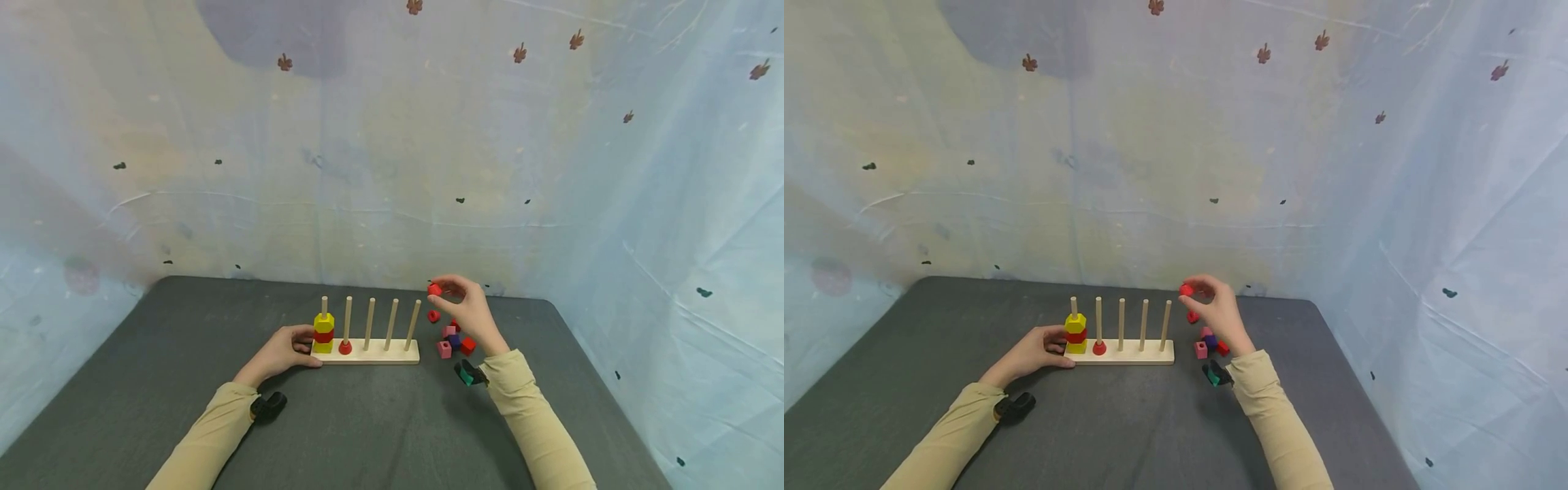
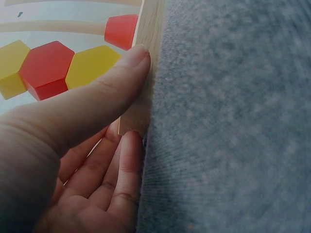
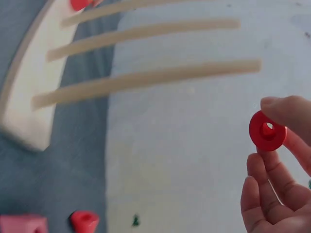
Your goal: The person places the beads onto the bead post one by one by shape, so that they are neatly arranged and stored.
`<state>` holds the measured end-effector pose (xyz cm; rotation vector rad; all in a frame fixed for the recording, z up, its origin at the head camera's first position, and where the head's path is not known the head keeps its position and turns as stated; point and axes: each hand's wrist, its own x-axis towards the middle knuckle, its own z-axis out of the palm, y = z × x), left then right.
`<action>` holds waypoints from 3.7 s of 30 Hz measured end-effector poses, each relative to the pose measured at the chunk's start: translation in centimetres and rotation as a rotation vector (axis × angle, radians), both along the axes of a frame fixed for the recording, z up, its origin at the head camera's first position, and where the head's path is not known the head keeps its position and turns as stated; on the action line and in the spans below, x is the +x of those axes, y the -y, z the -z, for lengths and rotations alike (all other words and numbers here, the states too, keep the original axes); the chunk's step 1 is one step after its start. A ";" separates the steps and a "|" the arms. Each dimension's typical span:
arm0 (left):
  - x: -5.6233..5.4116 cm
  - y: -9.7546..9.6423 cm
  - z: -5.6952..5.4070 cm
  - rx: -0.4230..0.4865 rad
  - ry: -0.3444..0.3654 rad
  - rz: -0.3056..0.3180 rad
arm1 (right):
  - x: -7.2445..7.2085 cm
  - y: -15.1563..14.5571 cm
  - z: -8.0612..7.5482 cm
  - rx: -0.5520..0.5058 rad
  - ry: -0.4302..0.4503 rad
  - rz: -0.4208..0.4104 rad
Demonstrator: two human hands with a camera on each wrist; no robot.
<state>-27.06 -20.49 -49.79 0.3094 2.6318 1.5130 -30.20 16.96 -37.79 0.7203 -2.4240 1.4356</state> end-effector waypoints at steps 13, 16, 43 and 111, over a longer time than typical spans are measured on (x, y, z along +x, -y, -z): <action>-0.2 0.0 0.2 0.007 -0.017 0.010 | 2.7 6.3 -5.3 -0.110 -0.104 -0.194; -0.2 0.1 0.3 0.004 -0.018 0.018 | 2.9 7.6 -5.2 -0.118 -0.105 -0.233; -0.1 0.0 0.0 0.012 -0.013 0.010 | 5.1 14.3 -2.1 -0.145 -0.125 -0.211; -0.1 0.1 0.1 0.009 -0.037 0.019 | 8.7 12.3 5.5 -0.159 0.204 -0.113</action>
